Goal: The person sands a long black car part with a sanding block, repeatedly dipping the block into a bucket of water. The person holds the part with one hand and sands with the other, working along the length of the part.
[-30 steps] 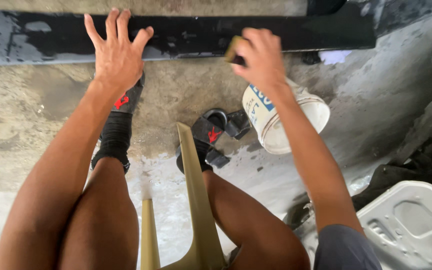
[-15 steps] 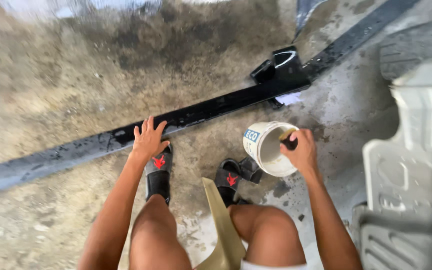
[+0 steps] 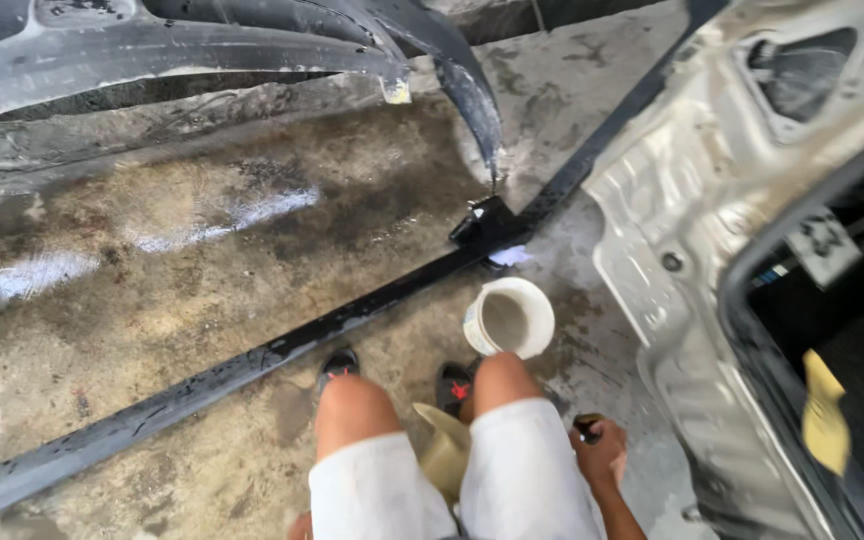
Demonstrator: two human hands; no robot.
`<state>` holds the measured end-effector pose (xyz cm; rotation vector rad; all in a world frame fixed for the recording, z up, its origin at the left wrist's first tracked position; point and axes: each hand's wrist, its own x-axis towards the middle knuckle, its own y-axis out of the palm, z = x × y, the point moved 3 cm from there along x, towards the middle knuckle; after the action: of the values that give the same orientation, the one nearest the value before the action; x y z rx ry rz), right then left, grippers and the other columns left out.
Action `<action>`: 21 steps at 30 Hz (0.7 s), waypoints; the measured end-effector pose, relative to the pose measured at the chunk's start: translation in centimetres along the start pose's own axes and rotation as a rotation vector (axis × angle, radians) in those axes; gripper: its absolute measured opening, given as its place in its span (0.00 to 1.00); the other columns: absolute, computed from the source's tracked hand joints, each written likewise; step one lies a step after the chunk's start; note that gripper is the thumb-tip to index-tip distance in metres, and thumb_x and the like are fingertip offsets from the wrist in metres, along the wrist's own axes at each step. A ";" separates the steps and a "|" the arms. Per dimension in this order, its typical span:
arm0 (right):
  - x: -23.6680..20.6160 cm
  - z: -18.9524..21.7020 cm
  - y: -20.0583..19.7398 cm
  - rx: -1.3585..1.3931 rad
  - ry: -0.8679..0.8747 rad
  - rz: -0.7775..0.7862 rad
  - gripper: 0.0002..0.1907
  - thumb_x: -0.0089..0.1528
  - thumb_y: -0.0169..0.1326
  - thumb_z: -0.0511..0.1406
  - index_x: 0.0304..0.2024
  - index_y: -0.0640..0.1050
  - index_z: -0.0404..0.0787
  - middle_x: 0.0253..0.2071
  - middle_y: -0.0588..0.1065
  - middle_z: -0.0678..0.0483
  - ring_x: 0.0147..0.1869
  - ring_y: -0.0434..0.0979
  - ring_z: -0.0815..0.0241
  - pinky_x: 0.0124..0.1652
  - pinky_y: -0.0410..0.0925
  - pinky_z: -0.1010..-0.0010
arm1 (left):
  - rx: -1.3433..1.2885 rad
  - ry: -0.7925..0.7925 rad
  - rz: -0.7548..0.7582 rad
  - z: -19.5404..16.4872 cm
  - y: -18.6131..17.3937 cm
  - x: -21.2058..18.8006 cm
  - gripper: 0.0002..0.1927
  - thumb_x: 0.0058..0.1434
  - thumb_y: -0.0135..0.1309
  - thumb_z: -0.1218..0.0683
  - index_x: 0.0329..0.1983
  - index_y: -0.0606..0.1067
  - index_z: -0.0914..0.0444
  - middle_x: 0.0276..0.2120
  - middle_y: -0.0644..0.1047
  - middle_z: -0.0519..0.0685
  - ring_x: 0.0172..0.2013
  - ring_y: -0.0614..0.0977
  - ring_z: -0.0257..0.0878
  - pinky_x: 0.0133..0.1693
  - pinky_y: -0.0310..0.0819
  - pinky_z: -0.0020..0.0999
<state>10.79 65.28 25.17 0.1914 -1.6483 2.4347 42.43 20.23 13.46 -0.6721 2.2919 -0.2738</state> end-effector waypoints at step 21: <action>-10.4 -0.6 -9.1 -0.453 0.025 0.623 0.18 0.59 0.51 0.35 0.51 0.70 0.34 0.57 0.66 0.38 0.62 0.67 0.36 0.51 0.69 0.43 | -0.335 -0.541 0.148 1.0 3.1 -6.5 0.29 0.76 0.41 0.40 0.59 0.76 0.70 0.52 0.79 0.61 0.51 0.78 0.51 0.55 0.69 0.43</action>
<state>23.04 68.25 30.93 -0.4863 -2.4722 2.3114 45.85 26.41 15.42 -0.6411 1.8586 0.3358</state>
